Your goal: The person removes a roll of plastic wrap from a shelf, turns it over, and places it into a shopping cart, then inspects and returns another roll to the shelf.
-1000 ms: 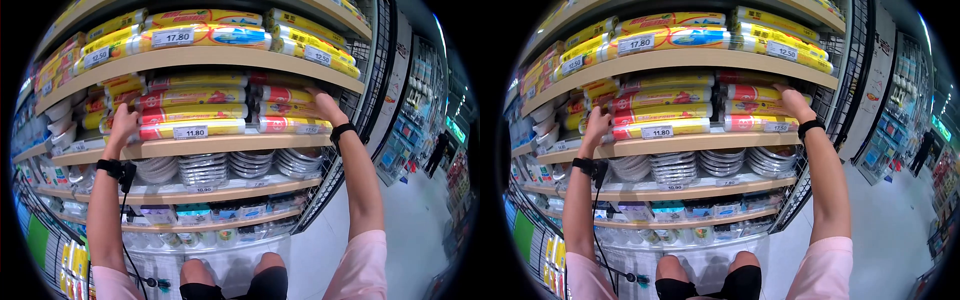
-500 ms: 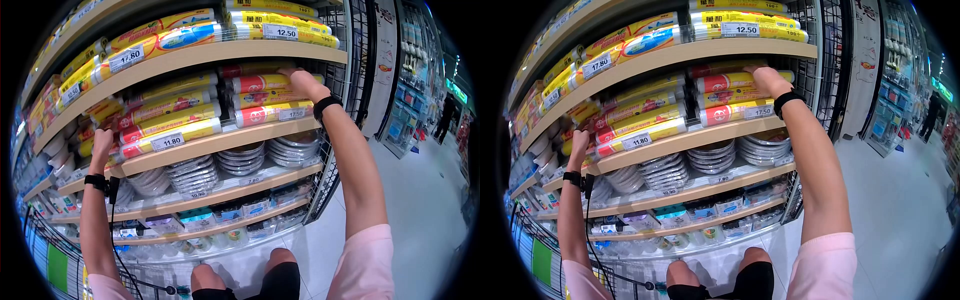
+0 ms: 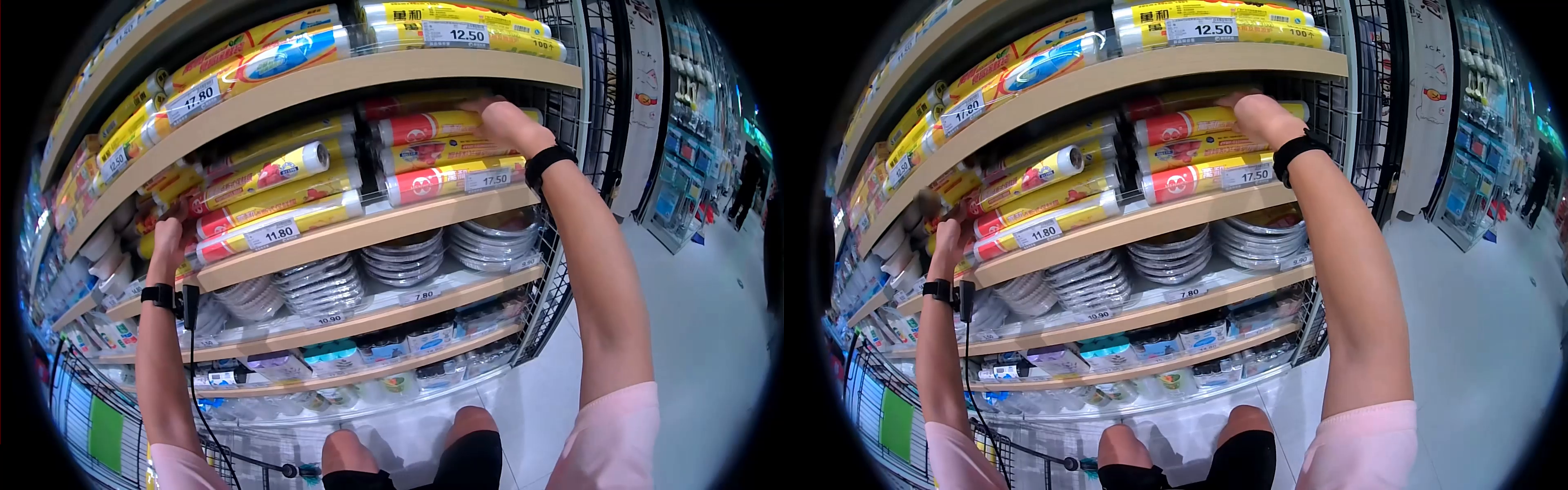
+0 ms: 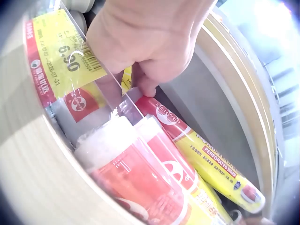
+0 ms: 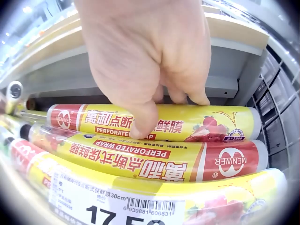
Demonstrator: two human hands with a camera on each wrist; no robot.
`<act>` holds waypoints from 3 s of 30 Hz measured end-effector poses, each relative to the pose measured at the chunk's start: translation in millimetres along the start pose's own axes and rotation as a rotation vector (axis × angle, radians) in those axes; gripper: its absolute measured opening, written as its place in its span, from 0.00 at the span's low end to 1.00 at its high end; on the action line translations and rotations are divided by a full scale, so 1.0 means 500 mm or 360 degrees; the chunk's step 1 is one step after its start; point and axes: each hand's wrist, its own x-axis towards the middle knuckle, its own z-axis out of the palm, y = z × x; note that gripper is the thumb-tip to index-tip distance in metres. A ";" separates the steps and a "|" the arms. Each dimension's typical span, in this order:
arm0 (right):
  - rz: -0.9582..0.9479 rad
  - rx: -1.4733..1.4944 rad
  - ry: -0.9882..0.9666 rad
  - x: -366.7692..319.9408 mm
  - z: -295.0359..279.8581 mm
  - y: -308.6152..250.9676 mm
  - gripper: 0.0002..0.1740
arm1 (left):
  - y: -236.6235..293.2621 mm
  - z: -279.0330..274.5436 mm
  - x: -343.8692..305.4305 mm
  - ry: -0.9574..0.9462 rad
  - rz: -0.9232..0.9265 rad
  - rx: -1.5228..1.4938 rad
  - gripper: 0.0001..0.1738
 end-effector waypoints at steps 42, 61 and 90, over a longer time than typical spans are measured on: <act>-0.0051 0.0200 -0.0008 -0.013 0.000 -0.008 0.31 | -0.028 0.010 0.000 -0.0071 0.0332 0.0220 0.17; -0.0154 0.0581 0.0853 -0.175 -0.059 -0.156 0.37 | 0.009 0.023 -0.018 -0.0235 -0.0052 -0.0282 0.19; -0.0206 0.1063 0.0975 -0.157 -0.050 -0.188 0.34 | -0.007 0.021 -0.003 -0.0292 -0.0014 -0.0394 0.19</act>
